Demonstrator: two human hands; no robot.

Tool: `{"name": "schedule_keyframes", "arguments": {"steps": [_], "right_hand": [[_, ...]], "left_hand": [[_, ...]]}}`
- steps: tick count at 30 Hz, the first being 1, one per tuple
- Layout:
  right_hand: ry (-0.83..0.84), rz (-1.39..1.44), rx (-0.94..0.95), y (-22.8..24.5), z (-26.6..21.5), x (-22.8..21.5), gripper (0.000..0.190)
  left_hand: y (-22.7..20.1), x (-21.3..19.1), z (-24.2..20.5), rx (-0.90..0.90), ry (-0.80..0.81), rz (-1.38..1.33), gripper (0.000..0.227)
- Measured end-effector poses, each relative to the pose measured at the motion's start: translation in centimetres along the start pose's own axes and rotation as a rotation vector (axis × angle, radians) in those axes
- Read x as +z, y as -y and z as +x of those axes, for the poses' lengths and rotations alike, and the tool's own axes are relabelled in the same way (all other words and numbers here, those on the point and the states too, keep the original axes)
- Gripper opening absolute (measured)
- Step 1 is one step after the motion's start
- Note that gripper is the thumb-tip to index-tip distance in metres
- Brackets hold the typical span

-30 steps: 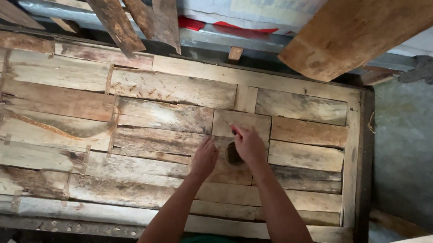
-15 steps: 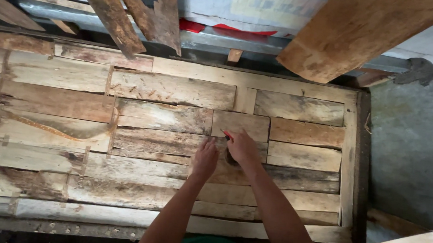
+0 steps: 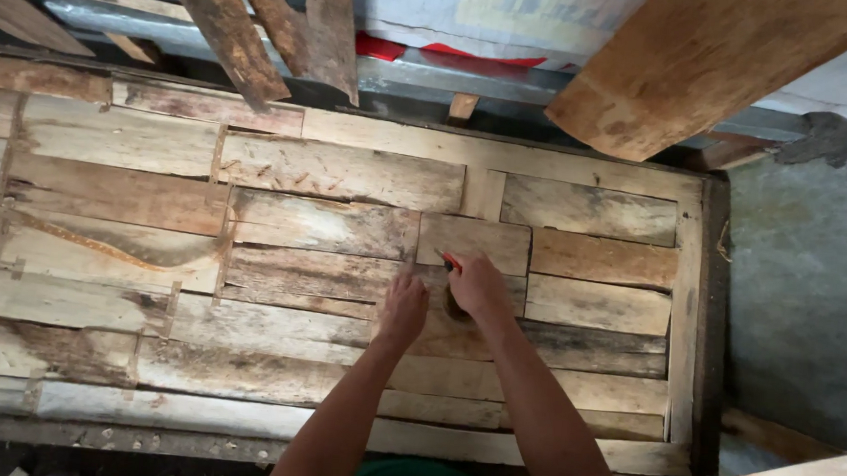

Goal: The person is assembling and finishing a wooden mosaic surface, using a utility knife to trim wood strips and filling gaps.

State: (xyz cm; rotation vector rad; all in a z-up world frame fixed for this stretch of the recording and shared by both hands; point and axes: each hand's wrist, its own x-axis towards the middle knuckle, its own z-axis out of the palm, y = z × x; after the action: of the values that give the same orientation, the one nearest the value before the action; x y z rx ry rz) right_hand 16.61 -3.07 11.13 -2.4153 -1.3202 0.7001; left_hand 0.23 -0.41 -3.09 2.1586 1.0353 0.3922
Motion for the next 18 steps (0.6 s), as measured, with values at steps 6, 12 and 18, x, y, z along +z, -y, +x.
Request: {"name": "schedule_keyframes", "arguments": {"steps": [6,12,18], "right_hand": [[0.022,0.023,0.06,-0.2,-0.1,-0.2,0.034],[-0.092,0.259,0.069,-3.4,-1.2,-0.1,0.035],[-0.414,0.497,0.313,-10.9,-4.3,2.0,0.034]], "left_hand": [[-1.1,-0.9,0.5,-0.011,-0.048,0.041,0.028],[-1.3,-2.2,-0.8,-0.063,-0.086,-0.11,0.019],[-1.0,-1.8,-6.2,-0.231,-0.046,-0.272,0.016]]}}
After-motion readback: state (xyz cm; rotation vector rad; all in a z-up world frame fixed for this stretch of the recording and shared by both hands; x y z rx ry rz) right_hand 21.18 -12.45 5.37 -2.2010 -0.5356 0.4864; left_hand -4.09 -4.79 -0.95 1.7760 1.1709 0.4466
